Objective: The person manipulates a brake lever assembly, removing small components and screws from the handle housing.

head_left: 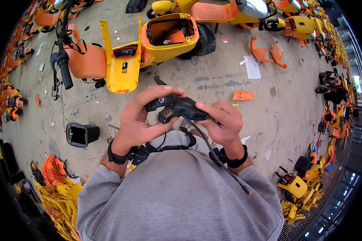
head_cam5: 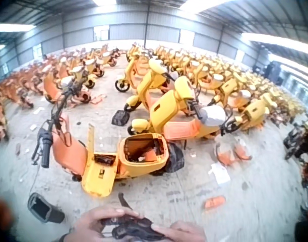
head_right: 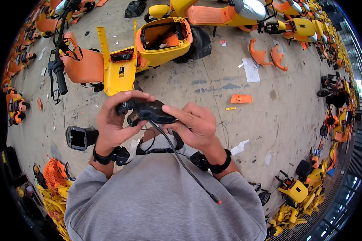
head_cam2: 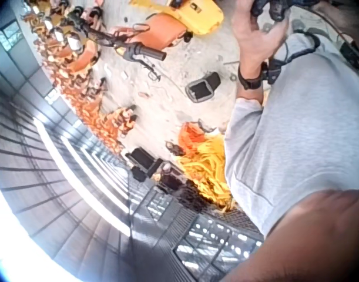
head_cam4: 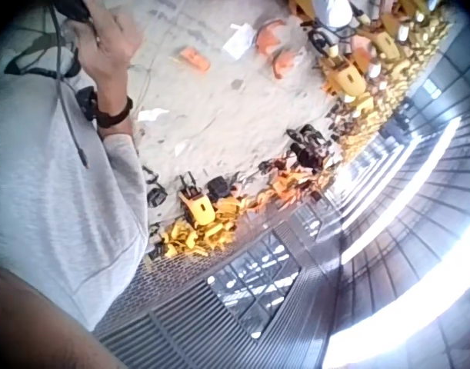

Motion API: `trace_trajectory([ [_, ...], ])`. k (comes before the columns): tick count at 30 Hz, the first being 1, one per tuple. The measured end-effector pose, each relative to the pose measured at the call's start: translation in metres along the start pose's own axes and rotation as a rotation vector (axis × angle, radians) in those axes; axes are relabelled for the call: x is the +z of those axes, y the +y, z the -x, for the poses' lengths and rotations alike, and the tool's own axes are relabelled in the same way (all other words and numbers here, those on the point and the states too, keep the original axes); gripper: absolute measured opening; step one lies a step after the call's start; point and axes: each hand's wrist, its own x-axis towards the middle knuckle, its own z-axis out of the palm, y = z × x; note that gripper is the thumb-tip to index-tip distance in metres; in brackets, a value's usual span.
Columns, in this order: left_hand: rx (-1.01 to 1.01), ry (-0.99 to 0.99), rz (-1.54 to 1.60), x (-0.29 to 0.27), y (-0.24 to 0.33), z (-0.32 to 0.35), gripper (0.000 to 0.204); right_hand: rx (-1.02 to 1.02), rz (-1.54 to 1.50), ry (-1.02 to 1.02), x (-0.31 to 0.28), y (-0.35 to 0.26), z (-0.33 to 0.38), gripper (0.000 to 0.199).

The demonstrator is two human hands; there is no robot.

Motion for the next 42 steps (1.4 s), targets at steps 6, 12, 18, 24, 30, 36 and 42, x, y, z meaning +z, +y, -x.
trace_trajectory([
  [6, -0.041, -0.023, 0.035, -0.001, -0.007, -0.002, 0.068, -0.03, 0.094, 0.005, -0.001, 0.001, -0.001, 0.051],
  [12, -0.189, 0.058, 0.033, 0.004, -0.012, -0.006, 0.067, 0.099, 0.05, -0.007, -0.002, 0.001, -0.007, 0.042],
  [18, -0.379, 0.105, -0.048, 0.01, -0.018, -0.018, 0.074, 0.481, -0.115, -0.01, 0.002, 0.011, -0.002, 0.032],
  [24, -0.448, 0.1, -0.003, 0.014, -0.016, -0.024, 0.081, 0.759, -0.349, 0.124, 0.008, 0.021, 0.004, 0.037],
  [30, -0.685, 0.111, 0.197, 0.013, -0.016, -0.027, 0.085, 1.0, -0.597, 0.134, 0.004, 0.027, 0.002, 0.041],
  [36, -0.759, 0.112, 0.306, 0.017, -0.019, -0.033, 0.088, 1.064, -0.61, 0.064, -0.003, 0.03, 0.001, 0.04],
  [42, -0.78, 0.073, 0.35, 0.015, -0.027, -0.026, 0.094, 1.064, -0.687, 0.027, -0.008, 0.042, 0.01, 0.039],
])
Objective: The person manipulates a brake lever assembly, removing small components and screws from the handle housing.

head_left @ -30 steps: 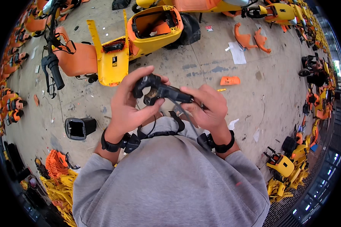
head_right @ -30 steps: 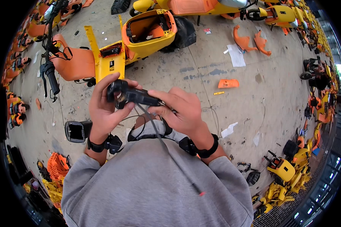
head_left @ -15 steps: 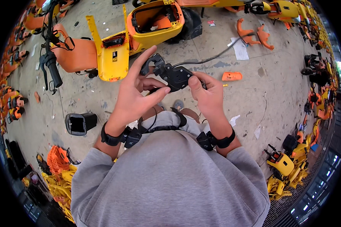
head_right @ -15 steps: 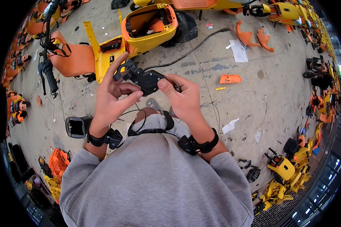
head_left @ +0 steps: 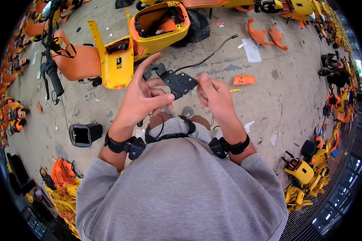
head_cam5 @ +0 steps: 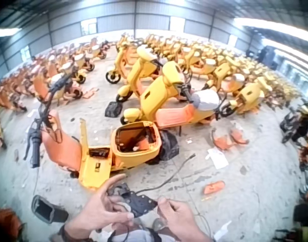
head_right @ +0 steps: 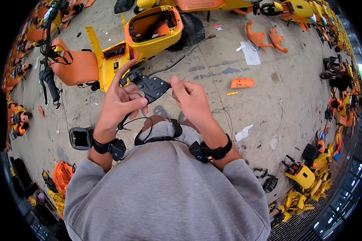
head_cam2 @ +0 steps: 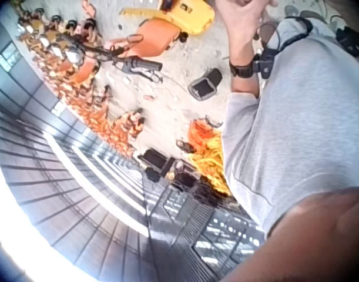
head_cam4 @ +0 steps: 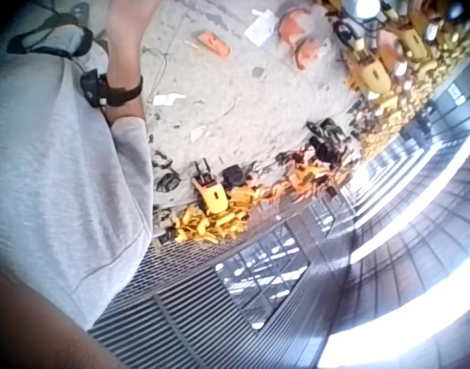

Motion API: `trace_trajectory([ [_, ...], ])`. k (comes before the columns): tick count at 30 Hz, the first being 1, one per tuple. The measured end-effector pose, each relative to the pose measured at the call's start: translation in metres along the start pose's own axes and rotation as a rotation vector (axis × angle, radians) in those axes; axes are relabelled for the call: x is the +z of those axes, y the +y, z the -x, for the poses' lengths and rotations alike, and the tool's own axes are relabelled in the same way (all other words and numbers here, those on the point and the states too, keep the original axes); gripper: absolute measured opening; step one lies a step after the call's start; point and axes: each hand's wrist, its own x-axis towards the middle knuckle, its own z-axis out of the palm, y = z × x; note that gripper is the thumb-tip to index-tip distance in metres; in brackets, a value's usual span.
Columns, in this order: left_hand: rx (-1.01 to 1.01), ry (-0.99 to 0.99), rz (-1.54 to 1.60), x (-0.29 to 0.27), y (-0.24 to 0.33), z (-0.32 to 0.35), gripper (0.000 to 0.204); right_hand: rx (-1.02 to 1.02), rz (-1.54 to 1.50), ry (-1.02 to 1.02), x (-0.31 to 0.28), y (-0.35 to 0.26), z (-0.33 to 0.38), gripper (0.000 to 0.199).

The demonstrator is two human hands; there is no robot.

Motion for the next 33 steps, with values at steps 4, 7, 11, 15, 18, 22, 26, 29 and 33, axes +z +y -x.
trace_trajectory([
  [4, -0.004, -0.006, 0.11, -0.002, -0.004, -0.001, 0.09, -0.207, 0.28, 0.046, -0.003, -0.008, 0.015, 0.028],
  [7, -0.075, -0.017, 0.206, -0.011, -0.007, -0.005, 0.084, -0.317, 0.399, -0.004, -0.01, -0.012, 0.019, 0.017],
  [11, -0.133, -0.094, 0.289, -0.019, -0.014, -0.011, 0.077, -0.403, 0.502, -0.01, -0.012, -0.028, 0.02, 0.013],
  [15, -0.175, -0.063, 0.365, -0.013, -0.01, -0.013, 0.076, -0.432, 0.535, 0.032, -0.01, -0.033, 0.015, 0.012],
  [18, -0.155, -0.072, 0.323, -0.021, -0.01, -0.01, 0.079, -0.509, 0.635, 0.056, -0.009, -0.034, 0.012, 0.011],
  [22, -0.032, -0.028, 0.115, -0.024, -0.006, -0.004, 0.091, -0.587, 0.686, 0.076, -0.013, -0.021, 0.009, 0.01],
  [26, 0.062, -0.025, -0.106, -0.028, -0.013, -0.006, 0.102, -0.621, 0.66, 0.091, -0.009, -0.015, 0.008, 0.012],
  [29, 0.037, 0.059, -0.301, -0.026, -0.016, -0.006, 0.099, -0.669, 0.652, 0.07, -0.005, -0.009, 0.006, 0.015],
  [33, 0.048, 0.185, -0.478, -0.024, -0.029, -0.008, 0.094, -0.683, 0.656, 0.028, -0.007, 0.005, 0.002, 0.015],
])
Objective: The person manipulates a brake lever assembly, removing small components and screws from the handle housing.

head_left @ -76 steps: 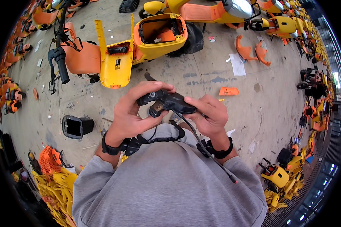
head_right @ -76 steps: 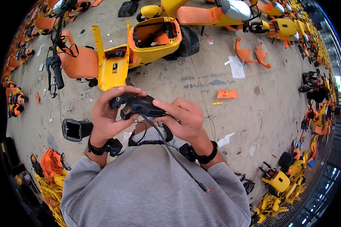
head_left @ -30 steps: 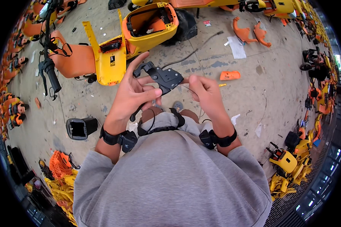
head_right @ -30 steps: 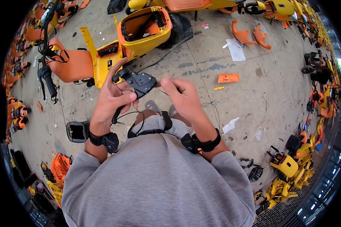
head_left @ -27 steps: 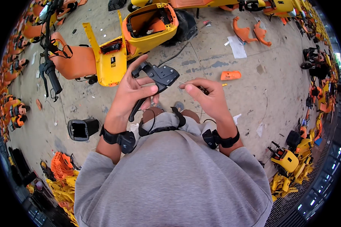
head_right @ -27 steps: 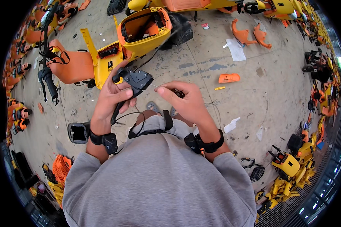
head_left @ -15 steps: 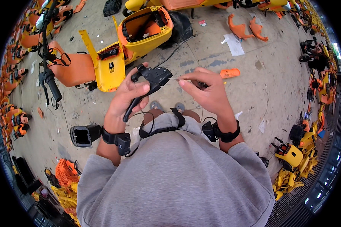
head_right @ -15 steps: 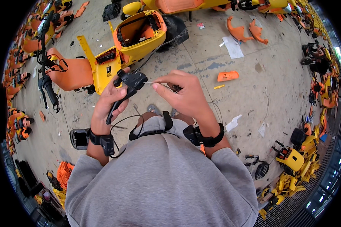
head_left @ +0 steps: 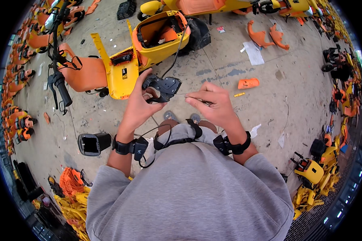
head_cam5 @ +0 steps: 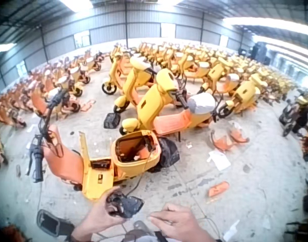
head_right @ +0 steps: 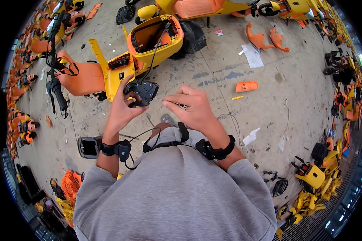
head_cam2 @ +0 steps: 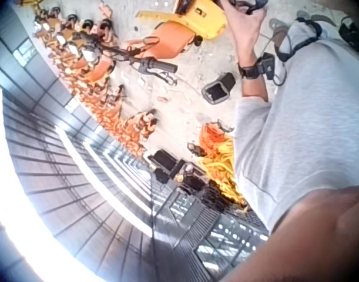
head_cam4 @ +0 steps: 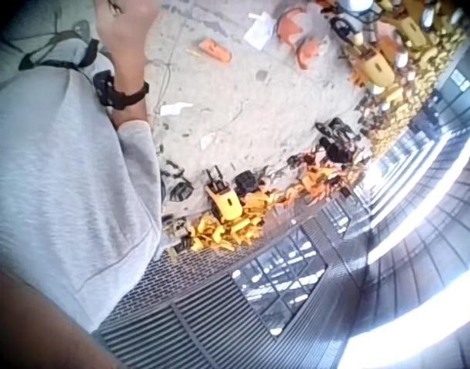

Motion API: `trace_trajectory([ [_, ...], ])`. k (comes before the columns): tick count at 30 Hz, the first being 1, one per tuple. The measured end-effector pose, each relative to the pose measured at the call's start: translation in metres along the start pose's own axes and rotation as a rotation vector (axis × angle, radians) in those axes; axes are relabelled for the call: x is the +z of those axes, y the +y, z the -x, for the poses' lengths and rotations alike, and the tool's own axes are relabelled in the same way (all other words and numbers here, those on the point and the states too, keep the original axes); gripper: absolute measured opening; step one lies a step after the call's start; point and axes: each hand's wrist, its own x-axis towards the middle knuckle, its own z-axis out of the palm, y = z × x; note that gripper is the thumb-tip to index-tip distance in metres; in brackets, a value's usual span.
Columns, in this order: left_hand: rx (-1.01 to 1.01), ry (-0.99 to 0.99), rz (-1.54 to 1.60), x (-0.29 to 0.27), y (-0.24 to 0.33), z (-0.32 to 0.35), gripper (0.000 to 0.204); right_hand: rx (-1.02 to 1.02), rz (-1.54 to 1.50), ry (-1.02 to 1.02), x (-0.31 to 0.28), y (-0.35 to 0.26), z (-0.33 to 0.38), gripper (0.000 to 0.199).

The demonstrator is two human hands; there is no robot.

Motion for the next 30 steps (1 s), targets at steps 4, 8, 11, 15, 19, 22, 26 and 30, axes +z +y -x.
trace_trajectory([
  [4, 0.046, 0.114, -0.117, 0.001, -0.008, 0.002, 0.089, 0.041, -0.03, -0.08, 0.0, 0.003, 0.006, 0.015],
  [8, 0.378, 0.247, -0.435, 0.002, 0.002, 0.011, 0.085, 0.071, -0.013, -0.179, -0.002, 0.008, 0.011, 0.02],
  [11, 0.551, 0.209, -0.739, -0.002, 0.014, 0.021, 0.086, 0.239, -0.065, -0.269, -0.005, 0.001, 0.009, 0.031],
  [15, 0.671, 0.187, -0.841, 0.006, 0.025, 0.034, 0.094, 0.317, -0.215, -0.305, -0.006, 0.006, 0.012, 0.037],
  [19, 0.486, 0.345, -0.787, 0.029, 0.019, 0.046, 0.094, 0.279, -0.356, -0.275, 0.009, 0.015, 0.017, 0.033],
  [22, 0.124, 0.417, -0.694, 0.039, -0.004, 0.05, 0.089, 0.328, -0.409, -0.249, 0.012, 0.015, 0.016, 0.031],
  [26, 0.117, 0.26, -0.858, 0.051, -0.01, 0.04, 0.036, 0.352, -0.418, -0.232, 0.015, 0.023, 0.019, 0.031],
  [30, 0.178, 0.173, -0.736, 0.051, -0.038, 0.026, 0.024, 0.332, -0.346, -0.231, 0.018, 0.017, 0.021, 0.03],
])
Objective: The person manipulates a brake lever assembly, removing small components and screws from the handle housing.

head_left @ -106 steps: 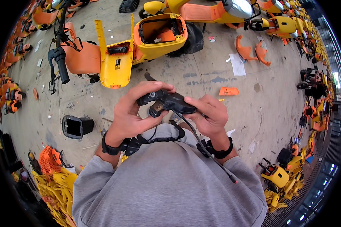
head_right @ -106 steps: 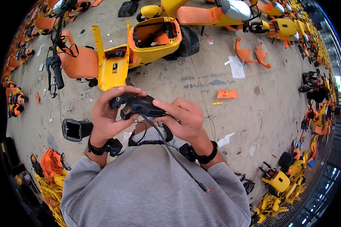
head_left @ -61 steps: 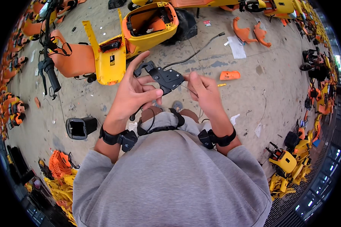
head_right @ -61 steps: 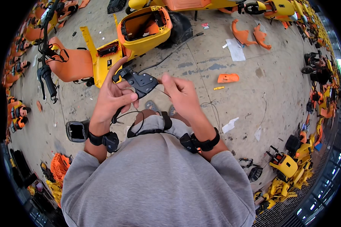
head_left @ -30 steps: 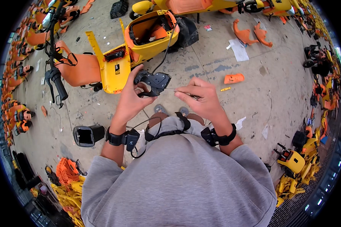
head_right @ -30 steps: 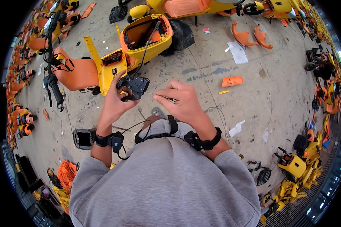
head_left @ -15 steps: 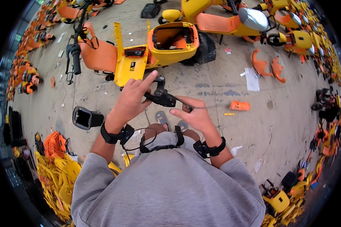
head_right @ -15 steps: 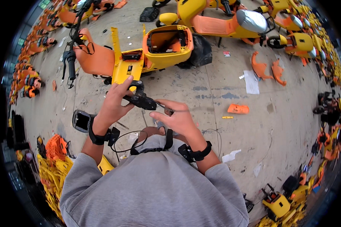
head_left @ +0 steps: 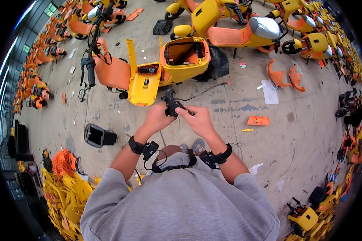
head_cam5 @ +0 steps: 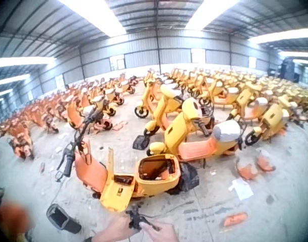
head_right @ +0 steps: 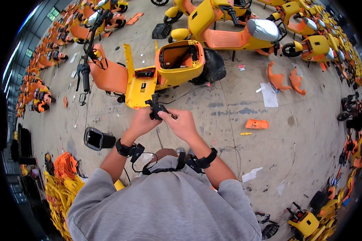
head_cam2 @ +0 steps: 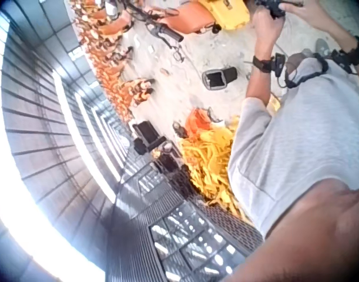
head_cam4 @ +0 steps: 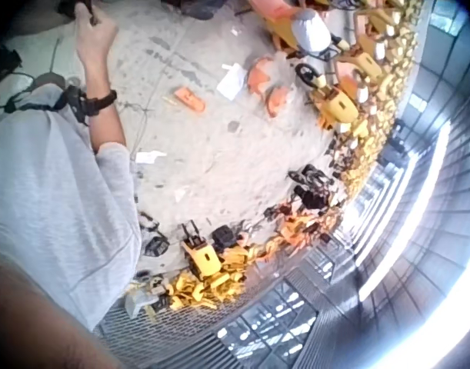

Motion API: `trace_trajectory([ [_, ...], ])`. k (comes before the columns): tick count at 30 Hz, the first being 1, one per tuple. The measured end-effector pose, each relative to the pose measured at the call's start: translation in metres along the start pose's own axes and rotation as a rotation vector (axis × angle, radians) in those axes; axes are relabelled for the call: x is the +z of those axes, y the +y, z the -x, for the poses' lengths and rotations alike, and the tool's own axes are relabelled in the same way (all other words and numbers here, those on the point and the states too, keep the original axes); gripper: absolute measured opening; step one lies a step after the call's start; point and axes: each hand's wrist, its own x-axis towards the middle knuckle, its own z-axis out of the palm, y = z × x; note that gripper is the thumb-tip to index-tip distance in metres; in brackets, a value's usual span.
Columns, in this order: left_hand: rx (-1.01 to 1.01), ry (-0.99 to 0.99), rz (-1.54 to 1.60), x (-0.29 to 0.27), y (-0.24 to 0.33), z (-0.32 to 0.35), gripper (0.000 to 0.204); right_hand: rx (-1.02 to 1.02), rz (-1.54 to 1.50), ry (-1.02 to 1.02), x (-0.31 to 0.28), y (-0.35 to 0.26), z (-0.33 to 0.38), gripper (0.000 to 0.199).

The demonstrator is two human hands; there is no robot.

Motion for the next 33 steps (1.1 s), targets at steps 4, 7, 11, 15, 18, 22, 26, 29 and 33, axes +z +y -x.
trace_trajectory([
  [4, 0.043, 0.222, 0.313, 0.013, -0.019, 0.0, 0.024, -0.004, 0.073, 0.014, 0.006, -0.003, 0.006, 0.033],
  [7, 0.008, 0.422, 0.406, 0.007, -0.024, -0.008, 0.023, 0.035, 0.087, 0.079, 0.0, 0.013, 0.018, 0.039],
  [11, 0.161, 0.665, 0.214, -0.01, -0.068, -0.008, 0.021, 0.343, 0.188, 0.245, -0.029, 0.076, 0.058, 0.042],
  [15, 0.369, 0.738, -0.033, -0.031, -0.101, -0.005, 0.022, 0.744, 0.019, 0.498, -0.072, 0.173, 0.151, 0.035],
  [18, 0.374, 0.754, -0.014, -0.031, -0.112, 0.005, 0.023, 0.965, -0.05, 0.712, -0.099, 0.256, 0.254, 0.038],
  [22, 0.211, 0.632, 0.281, -0.013, -0.108, 0.005, 0.017, 1.258, -0.211, 1.055, -0.093, 0.301, 0.401, 0.033],
  [26, 0.084, 0.496, 0.518, 0.01, -0.076, -0.022, 0.02, 1.237, -0.406, 1.271, -0.056, 0.318, 0.484, 0.038],
  [29, 0.165, 0.451, 0.52, 0.027, -0.059, -0.033, 0.022, 1.098, -0.408, 1.19, -0.037, 0.323, 0.494, 0.037],
  [33, 0.319, 0.134, 0.423, 0.054, -0.027, -0.05, 0.035, 1.128, -0.601, 1.202, -0.027, 0.311, 0.461, 0.036],
])
